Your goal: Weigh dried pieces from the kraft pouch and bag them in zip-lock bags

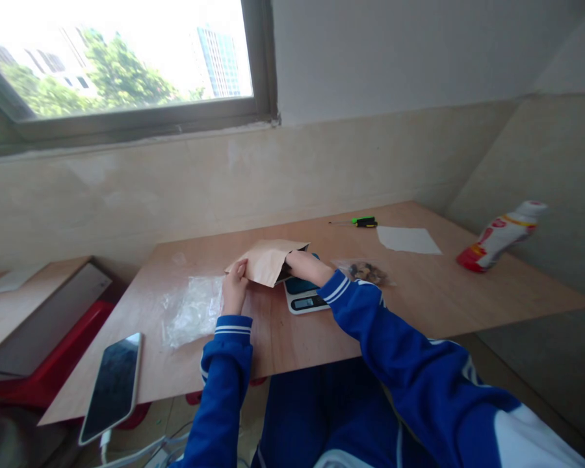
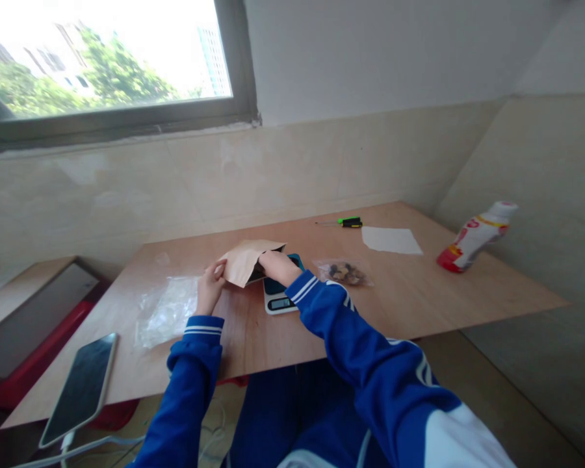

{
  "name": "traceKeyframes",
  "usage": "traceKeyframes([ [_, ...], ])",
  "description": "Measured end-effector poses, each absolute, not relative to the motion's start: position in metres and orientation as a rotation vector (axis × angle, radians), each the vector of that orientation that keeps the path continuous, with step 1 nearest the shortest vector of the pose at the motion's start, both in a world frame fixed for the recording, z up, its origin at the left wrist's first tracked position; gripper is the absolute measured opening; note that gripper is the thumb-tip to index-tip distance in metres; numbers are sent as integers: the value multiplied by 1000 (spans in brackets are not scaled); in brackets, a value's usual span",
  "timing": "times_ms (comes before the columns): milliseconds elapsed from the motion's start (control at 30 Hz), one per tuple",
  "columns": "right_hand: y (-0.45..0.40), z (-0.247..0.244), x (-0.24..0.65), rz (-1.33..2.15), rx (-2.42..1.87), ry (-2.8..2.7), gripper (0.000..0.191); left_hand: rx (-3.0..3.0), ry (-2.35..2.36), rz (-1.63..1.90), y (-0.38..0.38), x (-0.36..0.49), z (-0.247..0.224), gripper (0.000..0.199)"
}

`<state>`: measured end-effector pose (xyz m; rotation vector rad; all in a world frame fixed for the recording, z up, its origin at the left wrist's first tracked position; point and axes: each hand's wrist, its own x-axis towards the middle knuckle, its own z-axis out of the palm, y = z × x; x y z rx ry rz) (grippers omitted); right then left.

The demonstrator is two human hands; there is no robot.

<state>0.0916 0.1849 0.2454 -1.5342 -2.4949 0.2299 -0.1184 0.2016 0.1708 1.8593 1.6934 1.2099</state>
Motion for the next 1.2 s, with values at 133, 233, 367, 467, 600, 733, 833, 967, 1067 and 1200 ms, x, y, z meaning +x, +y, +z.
traceKeyframes([
  [133, 179, 252, 91, 181, -1555, -2488, 26, 1848, 1685, 1211, 202, -119, 171, 43],
  [233, 172, 261, 94, 141, -1552, -2482, 24, 1825, 1688, 1216, 203, -121, 171, 43],
  [367, 157, 279, 116, 135, -1415, -2364, 23, 1782, 1670, 1218, 209, -127, 170, 46],
  [467, 140, 287, 141, 225, -1238, -2136, 24, 1739, 1648, 1222, 215, -132, 171, 47],
  [600, 128, 272, 162, 379, -1237, -2088, 23, 1674, 1622, 1250, 223, -136, 171, 45],
  [733, 135, 228, 156, 308, -1305, -2243, 18, 1629, 1589, 1271, 223, -136, 171, 47],
  [833, 143, 199, 145, 74, -1377, -2297, 14, 1616, 1566, 1275, 221, -136, 172, 48],
  [967, 146, 185, 140, -95, -1434, -2331, 15, 1624, 1556, 1287, 220, -136, 172, 46],
  [1067, 143, 189, 145, -66, -1409, -2311, 17, 1639, 1557, 1292, 220, -137, 171, 44],
  [1200, 138, 216, 150, 72, -1277, -2122, 23, 1657, 1565, 1287, 221, -137, 169, 44],
])
